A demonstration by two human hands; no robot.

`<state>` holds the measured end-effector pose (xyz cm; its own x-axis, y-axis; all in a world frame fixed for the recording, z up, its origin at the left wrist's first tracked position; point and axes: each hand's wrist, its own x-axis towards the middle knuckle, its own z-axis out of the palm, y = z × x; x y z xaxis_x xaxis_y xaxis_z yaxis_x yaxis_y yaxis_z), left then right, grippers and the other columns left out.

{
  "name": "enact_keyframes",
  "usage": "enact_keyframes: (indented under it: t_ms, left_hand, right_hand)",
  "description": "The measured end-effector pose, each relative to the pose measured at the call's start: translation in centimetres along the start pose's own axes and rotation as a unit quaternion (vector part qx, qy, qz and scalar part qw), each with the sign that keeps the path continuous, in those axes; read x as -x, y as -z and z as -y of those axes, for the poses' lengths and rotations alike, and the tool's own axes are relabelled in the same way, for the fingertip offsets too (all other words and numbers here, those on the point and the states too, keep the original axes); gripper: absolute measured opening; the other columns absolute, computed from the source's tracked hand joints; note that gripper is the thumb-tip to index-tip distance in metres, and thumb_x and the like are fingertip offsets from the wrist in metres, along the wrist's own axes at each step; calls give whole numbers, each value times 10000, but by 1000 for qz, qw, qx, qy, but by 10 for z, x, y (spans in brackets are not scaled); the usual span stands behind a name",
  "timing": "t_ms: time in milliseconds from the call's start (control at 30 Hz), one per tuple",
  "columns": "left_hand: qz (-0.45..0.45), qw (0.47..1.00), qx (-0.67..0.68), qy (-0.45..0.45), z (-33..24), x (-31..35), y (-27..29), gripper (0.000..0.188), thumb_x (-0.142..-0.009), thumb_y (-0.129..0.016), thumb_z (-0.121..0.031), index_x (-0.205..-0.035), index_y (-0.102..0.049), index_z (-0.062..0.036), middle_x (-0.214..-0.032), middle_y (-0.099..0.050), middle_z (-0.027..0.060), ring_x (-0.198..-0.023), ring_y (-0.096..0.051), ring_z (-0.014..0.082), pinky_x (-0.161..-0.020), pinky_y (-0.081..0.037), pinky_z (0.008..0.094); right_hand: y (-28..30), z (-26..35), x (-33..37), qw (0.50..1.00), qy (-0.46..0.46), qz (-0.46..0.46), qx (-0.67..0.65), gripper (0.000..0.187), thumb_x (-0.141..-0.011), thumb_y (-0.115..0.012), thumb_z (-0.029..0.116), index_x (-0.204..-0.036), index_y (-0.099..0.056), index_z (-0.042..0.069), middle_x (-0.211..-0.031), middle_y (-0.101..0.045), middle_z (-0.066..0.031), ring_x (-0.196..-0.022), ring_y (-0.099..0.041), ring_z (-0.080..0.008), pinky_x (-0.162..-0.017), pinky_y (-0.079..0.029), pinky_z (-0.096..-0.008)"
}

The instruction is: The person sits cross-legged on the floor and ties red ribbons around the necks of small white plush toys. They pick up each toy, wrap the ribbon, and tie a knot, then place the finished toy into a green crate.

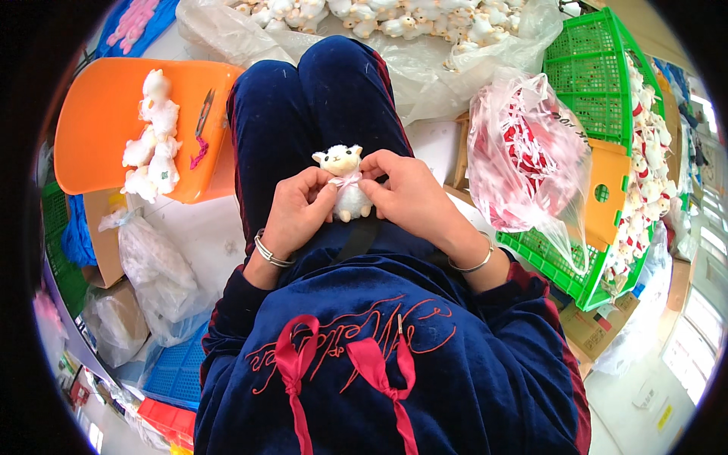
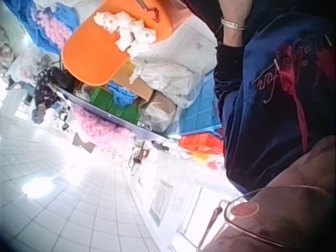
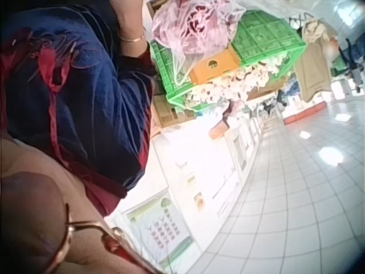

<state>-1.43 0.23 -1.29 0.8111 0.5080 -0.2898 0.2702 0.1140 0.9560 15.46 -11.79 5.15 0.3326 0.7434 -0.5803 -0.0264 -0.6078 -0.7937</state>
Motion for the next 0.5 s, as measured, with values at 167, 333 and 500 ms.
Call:
enact_keyframes:
  t_ms: [167,333,500]
  left_hand:
    - [-3,999,32,37,-7,0,1,230,-962,-681,-178,-927,-709,47,-695,-687,50,-591,-608,53,-545,-478,232]
    - [-3,1000,14,14,-3,-1,-3,187,-994,-651,-144,-909,-680,20,-716,-657,-1,-564,-571,31,-523,-447,200]
    - [1,1000,-4,0,2,0,-3,173,-990,-647,-138,-923,-659,21,-746,-655,6,-611,-564,31,-557,-453,208]
  right_hand:
    - [-4,-29,-10,998,61,8,-14,155,-964,-662,72,-1073,-641,-35,-887,-694,-79,-736,-637,-92,-653,-522,-253]
    - [-5,-28,-13,995,95,2,40,89,-1008,-628,68,-1044,-608,-11,-833,-625,-9,-736,-590,-59,-638,-496,-237]
    - [-7,-26,-13,988,133,-26,74,148,-999,-623,135,-970,-581,-3,-756,-635,-115,-713,-629,-164,-654,-505,-340]
